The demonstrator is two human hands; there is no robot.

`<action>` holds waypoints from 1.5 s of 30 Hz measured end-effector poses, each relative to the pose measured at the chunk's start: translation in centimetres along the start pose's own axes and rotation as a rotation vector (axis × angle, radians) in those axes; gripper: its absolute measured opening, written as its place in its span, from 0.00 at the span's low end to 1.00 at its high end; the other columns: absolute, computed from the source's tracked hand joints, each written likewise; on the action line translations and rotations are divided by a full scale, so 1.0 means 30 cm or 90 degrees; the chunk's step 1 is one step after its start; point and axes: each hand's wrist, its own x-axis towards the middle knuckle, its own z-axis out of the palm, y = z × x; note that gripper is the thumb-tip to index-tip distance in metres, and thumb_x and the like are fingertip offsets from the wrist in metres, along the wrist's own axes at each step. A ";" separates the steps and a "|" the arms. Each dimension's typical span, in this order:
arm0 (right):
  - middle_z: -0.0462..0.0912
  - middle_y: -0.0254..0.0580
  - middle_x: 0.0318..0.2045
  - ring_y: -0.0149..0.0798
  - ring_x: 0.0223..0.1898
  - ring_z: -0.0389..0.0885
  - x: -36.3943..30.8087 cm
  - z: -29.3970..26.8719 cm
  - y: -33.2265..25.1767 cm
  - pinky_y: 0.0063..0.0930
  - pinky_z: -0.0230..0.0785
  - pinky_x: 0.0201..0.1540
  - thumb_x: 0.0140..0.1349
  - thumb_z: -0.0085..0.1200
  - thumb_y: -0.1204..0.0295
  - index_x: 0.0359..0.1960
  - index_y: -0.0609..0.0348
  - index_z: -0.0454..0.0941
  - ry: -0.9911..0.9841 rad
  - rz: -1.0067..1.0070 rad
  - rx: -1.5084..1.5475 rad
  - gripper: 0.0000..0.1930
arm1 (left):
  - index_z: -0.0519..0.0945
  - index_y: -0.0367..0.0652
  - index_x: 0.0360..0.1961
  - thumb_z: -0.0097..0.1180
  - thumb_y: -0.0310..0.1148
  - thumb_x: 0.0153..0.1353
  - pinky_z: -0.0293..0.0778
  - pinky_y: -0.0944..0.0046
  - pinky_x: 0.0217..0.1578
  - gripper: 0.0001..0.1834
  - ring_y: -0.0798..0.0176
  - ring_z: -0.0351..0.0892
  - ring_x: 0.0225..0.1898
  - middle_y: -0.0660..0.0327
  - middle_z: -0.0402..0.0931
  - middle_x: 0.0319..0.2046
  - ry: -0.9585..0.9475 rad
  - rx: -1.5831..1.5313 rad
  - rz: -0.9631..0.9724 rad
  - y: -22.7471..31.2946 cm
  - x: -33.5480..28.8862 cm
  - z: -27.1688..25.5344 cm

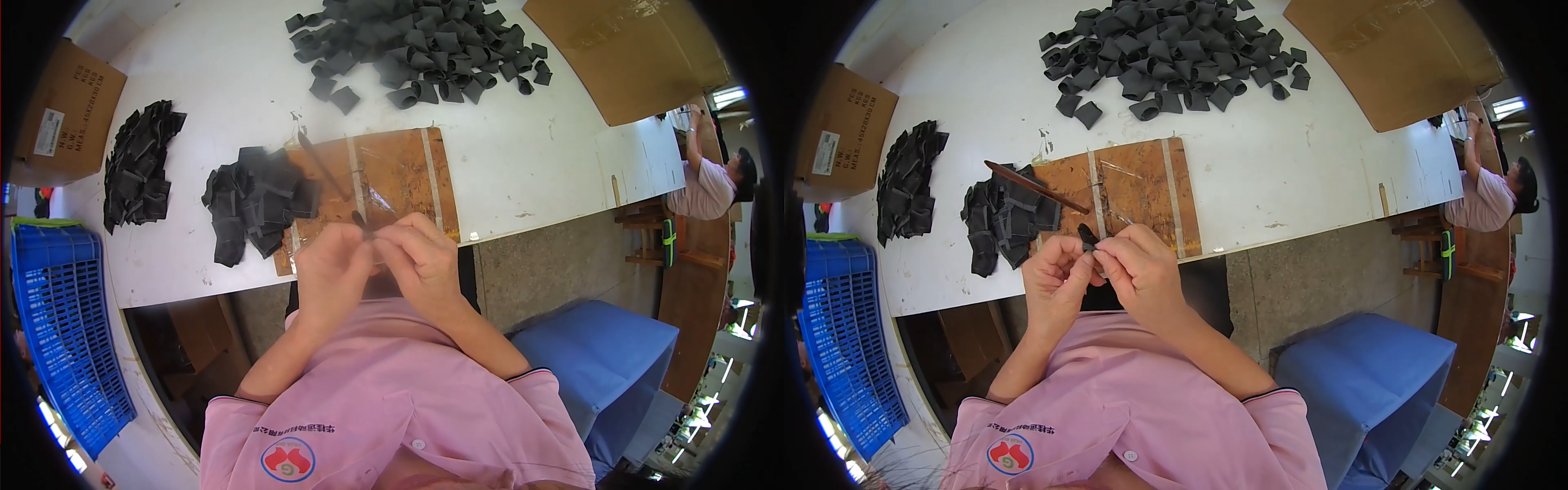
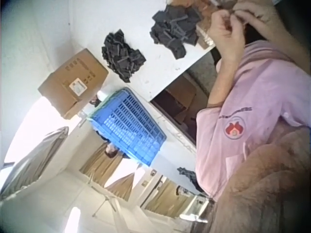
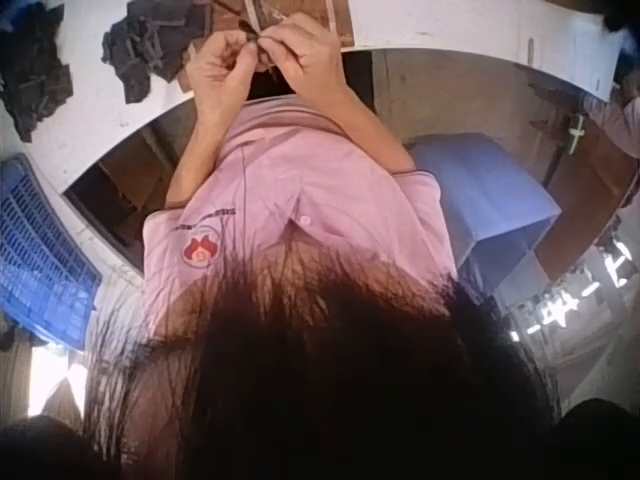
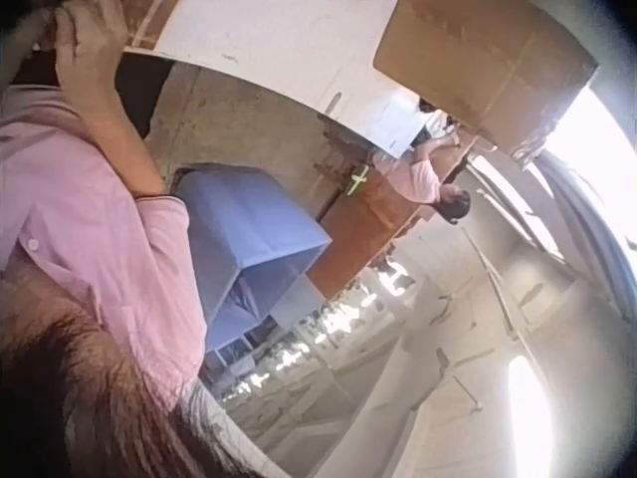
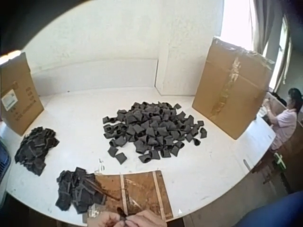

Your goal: Manually inspecting and handling small black rubber or plastic components at a workbench.

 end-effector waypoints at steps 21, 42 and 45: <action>0.67 0.29 0.20 0.21 0.20 0.63 0.084 0.057 -0.013 0.13 0.53 0.18 0.56 0.47 0.73 0.28 0.61 0.71 -0.106 0.673 0.955 0.04 | 0.70 0.33 0.32 0.45 0.14 0.50 0.62 0.79 0.18 0.08 0.79 0.67 0.18 0.64 0.71 0.20 0.220 0.156 0.237 -0.044 0.045 -0.015; 0.67 0.24 0.16 0.17 0.17 0.59 0.376 -0.014 -0.141 0.11 0.51 0.19 0.58 0.50 0.62 0.20 0.56 0.70 -0.299 0.276 0.620 0.13 | 0.71 0.39 0.38 0.51 0.24 0.54 0.54 0.78 0.12 0.09 0.78 0.59 0.13 0.62 0.73 0.30 -0.213 -0.721 -0.157 0.276 0.163 -0.141; 0.67 0.24 0.16 0.17 0.17 0.59 0.346 0.023 -0.067 0.11 0.51 0.19 0.58 0.50 0.63 0.21 0.56 0.71 -0.313 0.305 0.669 0.13 | 0.71 0.38 0.37 0.51 0.25 0.54 0.54 0.78 0.12 0.09 0.78 0.61 0.14 0.62 0.73 0.28 -0.114 -0.562 -0.047 0.250 0.146 -0.122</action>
